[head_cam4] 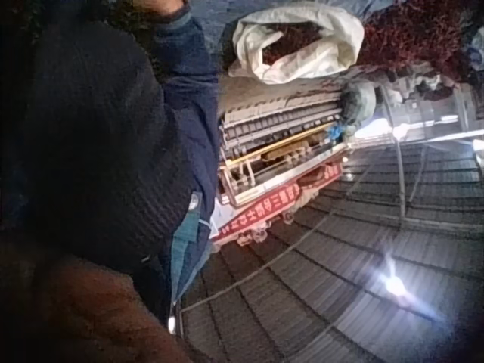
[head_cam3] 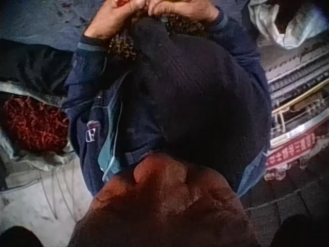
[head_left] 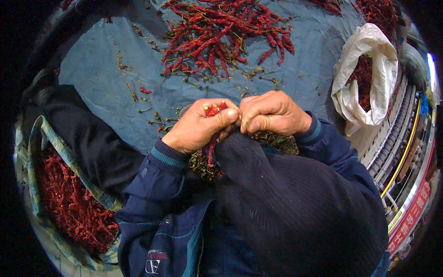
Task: The person sits on a tarp-covered floor and removes stems from dried red chilies by hand. They pick up chilies, pull off the stems, and place the de-stemmed chilies into a nearby sack.
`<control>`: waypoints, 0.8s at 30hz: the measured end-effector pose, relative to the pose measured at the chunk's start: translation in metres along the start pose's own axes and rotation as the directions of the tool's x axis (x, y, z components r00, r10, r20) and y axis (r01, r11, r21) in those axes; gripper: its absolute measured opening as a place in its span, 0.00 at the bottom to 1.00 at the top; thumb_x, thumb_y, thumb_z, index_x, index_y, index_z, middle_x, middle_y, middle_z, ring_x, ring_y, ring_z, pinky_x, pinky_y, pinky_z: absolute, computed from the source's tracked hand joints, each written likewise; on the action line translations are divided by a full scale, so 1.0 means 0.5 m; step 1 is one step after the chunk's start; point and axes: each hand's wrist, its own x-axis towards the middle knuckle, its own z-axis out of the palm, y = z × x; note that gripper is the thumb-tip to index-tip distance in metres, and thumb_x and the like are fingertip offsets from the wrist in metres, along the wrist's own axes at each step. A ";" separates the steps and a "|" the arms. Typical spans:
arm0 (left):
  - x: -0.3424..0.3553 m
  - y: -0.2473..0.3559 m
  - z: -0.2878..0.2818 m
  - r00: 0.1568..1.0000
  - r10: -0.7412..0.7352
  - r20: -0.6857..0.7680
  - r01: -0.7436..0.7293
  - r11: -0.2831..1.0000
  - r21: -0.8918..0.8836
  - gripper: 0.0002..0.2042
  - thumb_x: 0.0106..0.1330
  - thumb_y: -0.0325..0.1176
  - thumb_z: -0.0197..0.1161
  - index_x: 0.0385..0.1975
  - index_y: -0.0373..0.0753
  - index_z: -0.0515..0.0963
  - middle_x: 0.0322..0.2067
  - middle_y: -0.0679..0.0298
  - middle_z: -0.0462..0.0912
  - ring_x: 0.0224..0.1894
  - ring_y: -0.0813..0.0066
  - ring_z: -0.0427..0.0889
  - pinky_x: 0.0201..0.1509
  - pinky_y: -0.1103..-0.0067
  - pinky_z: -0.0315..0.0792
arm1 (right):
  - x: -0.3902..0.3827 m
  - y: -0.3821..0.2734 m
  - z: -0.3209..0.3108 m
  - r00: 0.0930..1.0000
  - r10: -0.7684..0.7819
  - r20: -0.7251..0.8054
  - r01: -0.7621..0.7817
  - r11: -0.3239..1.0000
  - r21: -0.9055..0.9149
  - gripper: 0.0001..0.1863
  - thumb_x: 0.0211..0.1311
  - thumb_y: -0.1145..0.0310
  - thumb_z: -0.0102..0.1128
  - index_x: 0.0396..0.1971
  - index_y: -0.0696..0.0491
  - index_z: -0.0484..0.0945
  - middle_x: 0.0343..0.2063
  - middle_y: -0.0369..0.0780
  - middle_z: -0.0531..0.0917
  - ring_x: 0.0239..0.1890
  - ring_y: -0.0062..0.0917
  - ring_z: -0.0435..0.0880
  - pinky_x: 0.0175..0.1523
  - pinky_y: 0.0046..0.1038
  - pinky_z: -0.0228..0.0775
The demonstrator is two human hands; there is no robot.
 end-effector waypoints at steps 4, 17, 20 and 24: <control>0.000 -0.007 -0.012 0.982 -0.034 -0.183 -0.002 0.982 -0.189 0.10 0.75 0.36 0.58 0.42 0.34 0.78 0.26 0.72 0.74 0.26 0.84 0.69 0.30 0.84 0.65 | -0.028 0.032 0.001 0.989 0.093 -0.114 -0.119 0.961 -0.249 0.09 0.67 0.71 0.62 0.44 0.56 0.83 0.36 0.43 0.85 0.41 0.33 0.84 0.50 0.29 0.74; -0.019 -0.013 -0.033 0.924 -0.012 -0.382 -0.052 0.986 -0.158 0.12 0.64 0.31 0.70 0.44 0.34 0.79 0.25 0.71 0.77 0.22 0.84 0.72 0.27 0.84 0.67 | -0.030 0.144 -0.245 0.606 -0.155 -0.780 -0.708 0.342 -0.618 0.19 0.58 0.51 0.68 0.34 0.54 0.83 0.33 0.47 0.85 0.37 0.48 0.84 0.40 0.44 0.75; -0.017 -0.020 -0.035 0.917 -0.016 -0.398 -0.052 0.986 -0.159 0.12 0.64 0.31 0.70 0.43 0.34 0.79 0.24 0.71 0.76 0.22 0.84 0.72 0.27 0.84 0.67 | 0.008 0.167 -0.200 0.678 -0.170 -0.715 -0.555 0.520 -0.649 0.20 0.59 0.49 0.67 0.34 0.54 0.83 0.29 0.49 0.84 0.34 0.50 0.83 0.37 0.46 0.74; -0.018 -0.027 -0.041 0.916 -0.015 -0.402 -0.035 0.993 -0.117 0.11 0.65 0.33 0.69 0.43 0.37 0.78 0.23 0.72 0.75 0.22 0.83 0.71 0.27 0.83 0.66 | 0.031 0.137 -0.095 0.850 -0.016 -0.527 -0.471 0.425 -0.773 0.11 0.64 0.62 0.65 0.35 0.55 0.84 0.29 0.44 0.86 0.30 0.32 0.86 0.36 0.32 0.75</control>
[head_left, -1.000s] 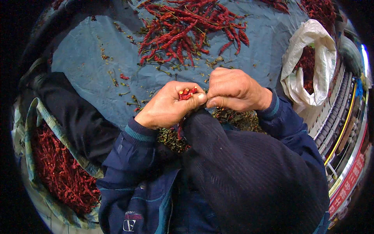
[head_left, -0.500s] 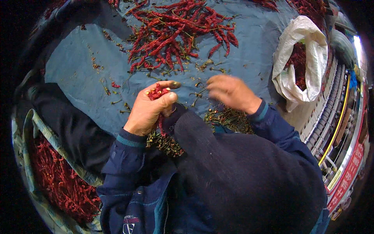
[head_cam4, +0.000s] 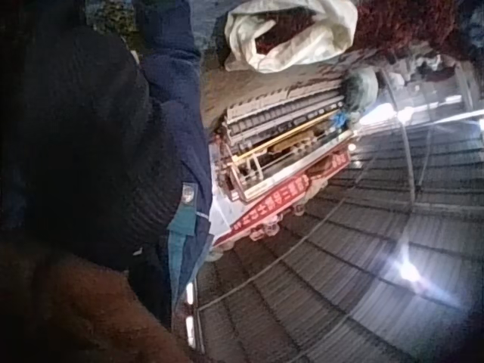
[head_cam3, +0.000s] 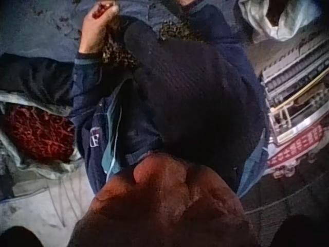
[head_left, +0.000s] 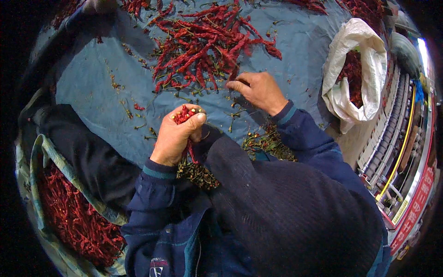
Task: The person sits on a tarp-covered floor and removes stems from dried red chilies by hand. They pick up chilies, pull off the stems, and place the de-stemmed chilies into a nearby sack.
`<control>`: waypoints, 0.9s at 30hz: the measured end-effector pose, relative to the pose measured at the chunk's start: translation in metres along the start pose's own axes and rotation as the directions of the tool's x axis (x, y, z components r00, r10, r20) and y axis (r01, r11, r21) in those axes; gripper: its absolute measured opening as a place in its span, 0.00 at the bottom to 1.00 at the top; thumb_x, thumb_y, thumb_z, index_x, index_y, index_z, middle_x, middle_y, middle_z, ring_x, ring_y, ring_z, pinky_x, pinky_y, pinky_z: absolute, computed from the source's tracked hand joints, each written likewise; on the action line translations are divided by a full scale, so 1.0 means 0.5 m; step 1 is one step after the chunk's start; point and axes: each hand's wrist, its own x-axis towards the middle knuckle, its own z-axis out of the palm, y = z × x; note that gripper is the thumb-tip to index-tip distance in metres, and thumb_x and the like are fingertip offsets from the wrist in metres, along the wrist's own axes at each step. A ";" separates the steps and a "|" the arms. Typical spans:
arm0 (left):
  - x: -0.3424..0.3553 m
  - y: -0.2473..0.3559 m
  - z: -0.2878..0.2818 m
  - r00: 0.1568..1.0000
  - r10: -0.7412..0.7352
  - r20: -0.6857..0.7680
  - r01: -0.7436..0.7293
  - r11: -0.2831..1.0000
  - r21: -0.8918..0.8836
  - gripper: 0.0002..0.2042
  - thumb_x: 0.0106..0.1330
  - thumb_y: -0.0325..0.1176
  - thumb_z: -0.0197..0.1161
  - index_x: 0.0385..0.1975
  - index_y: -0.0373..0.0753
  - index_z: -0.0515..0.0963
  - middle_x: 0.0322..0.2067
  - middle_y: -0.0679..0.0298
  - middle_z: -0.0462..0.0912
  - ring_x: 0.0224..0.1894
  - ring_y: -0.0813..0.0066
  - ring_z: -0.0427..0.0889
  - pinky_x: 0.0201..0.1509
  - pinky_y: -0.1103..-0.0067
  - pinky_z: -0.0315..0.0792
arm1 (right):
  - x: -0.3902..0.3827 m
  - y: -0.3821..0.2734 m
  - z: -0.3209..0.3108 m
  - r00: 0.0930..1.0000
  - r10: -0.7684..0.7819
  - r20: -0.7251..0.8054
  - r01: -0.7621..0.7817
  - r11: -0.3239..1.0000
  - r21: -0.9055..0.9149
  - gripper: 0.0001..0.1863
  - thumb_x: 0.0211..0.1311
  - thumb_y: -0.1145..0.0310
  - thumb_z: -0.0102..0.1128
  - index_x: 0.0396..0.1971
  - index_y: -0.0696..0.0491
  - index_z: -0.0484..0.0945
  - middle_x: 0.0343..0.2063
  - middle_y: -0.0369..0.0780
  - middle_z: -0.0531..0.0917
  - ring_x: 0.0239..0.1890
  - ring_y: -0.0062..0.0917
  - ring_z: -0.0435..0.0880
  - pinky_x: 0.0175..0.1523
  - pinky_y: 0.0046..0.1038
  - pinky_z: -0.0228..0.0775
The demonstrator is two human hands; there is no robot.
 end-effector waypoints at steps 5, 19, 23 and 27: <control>-0.010 0.006 -0.006 1.000 0.014 -0.022 -0.015 1.000 -0.007 0.10 0.66 0.35 0.68 0.40 0.40 0.77 0.23 0.72 0.74 0.22 0.83 0.71 0.27 0.83 0.66 | 0.012 0.089 -0.052 0.870 0.170 -0.463 -0.169 0.985 0.044 0.12 0.61 0.62 0.68 0.37 0.56 0.83 0.33 0.45 0.86 0.35 0.36 0.86 0.41 0.33 0.75; 0.021 -0.001 0.035 0.999 0.052 0.008 -0.052 0.996 0.072 0.17 0.71 0.36 0.64 0.55 0.35 0.78 0.28 0.73 0.77 0.24 0.85 0.72 0.28 0.84 0.68 | -0.048 -0.005 -0.065 0.875 0.445 0.190 -0.415 0.487 0.768 0.15 0.67 0.60 0.64 0.43 0.57 0.83 0.27 0.31 0.83 0.24 0.13 0.78 0.30 0.21 0.71; 0.037 -0.007 0.072 0.993 0.104 -0.046 -0.098 0.988 0.119 0.18 0.69 0.34 0.67 0.57 0.35 0.78 0.26 0.75 0.77 0.24 0.88 0.70 0.28 0.86 0.66 | -0.071 -0.105 -0.024 0.964 0.236 0.121 -0.251 0.671 0.698 0.11 0.65 0.64 0.66 0.37 0.57 0.85 0.24 0.33 0.83 0.26 0.15 0.80 0.31 0.25 0.72; 0.055 -0.034 0.058 0.992 0.117 -0.056 -0.107 0.982 0.152 0.14 0.69 0.33 0.67 0.52 0.36 0.79 0.30 0.75 0.79 0.27 0.89 0.72 0.29 0.87 0.67 | -0.070 -0.158 -0.018 1.000 0.015 -0.007 -0.009 0.859 0.512 0.11 0.62 0.63 0.67 0.33 0.57 0.83 0.28 0.46 0.85 0.30 0.36 0.85 0.35 0.33 0.75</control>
